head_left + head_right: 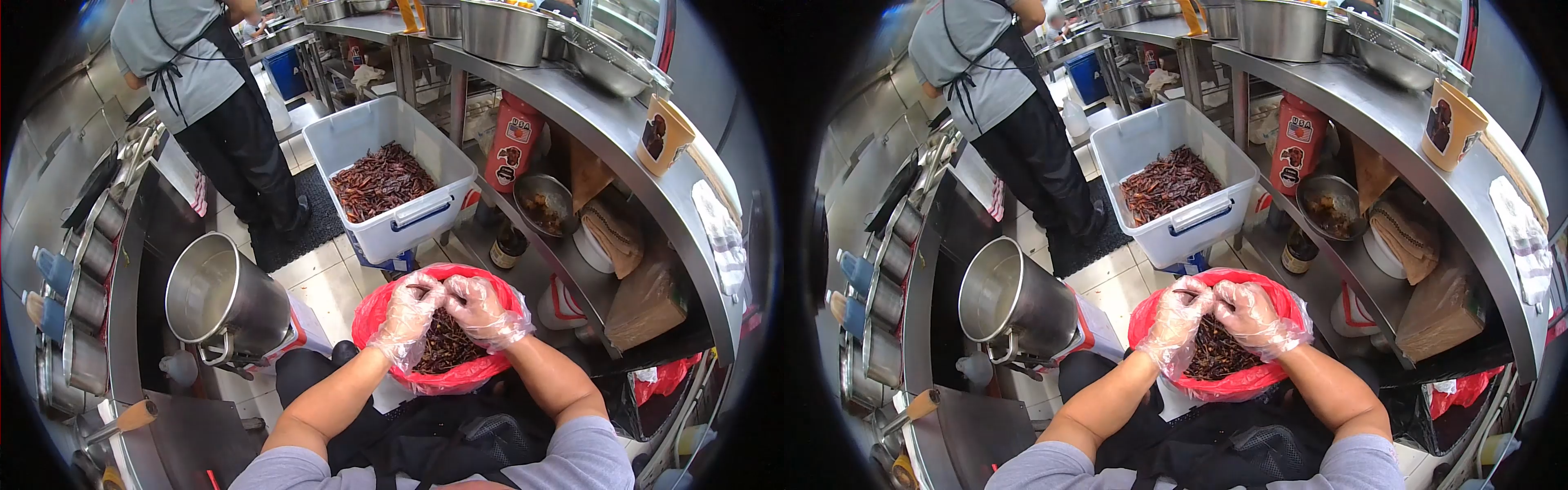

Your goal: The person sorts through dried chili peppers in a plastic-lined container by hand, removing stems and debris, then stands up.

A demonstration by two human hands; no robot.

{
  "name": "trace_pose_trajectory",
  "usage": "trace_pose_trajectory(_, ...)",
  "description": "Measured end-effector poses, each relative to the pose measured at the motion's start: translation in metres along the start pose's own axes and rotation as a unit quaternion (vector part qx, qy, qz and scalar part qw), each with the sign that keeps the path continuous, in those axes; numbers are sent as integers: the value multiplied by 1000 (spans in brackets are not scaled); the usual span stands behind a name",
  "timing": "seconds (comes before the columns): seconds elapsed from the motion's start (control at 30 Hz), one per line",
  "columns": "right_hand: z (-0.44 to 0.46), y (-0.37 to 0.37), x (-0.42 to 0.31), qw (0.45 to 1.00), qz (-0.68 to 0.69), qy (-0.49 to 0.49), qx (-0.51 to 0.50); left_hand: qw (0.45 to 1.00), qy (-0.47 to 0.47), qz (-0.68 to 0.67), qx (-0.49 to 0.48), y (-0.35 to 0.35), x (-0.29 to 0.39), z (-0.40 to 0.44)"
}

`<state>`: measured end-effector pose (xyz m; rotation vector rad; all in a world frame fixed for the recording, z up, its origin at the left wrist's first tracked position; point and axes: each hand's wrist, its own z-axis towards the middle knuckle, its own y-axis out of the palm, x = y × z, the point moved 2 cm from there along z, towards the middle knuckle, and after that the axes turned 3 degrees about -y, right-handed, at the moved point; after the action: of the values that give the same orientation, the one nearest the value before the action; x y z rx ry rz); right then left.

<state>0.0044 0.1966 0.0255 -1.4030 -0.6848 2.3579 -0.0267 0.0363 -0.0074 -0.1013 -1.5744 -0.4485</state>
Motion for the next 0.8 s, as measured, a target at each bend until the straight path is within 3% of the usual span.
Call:
trace_pose_trajectory(0.17,-3,10,-6,995,43,56,73,988,128,54,65,9,-14,-2)
trace_pose_trajectory(0.27,-3,11,-7,988,80,104,81,986,136,82,57,8,-12,-2)
trace_pose_trajectory(0.5,0,2,-5,930,328,166,16,990,135,18,41,11,1,-1)
trace_pose_trajectory(0.6,3,-7,-2,965,229,123,-37,990,74,114,-29,-2,17,12)
trace_pose_trajectory(0.63,1,-8,-3,936,289,193,-57,994,48,92,-34,-2,18,13)
trace_pose_trajectory(0.73,0,-8,-6,905,344,243,-51,997,10,35,-65,0,25,12)
trace_pose_trajectory(0.8,-2,-3,4,890,391,225,-58,996,33,56,-67,-1,23,11)
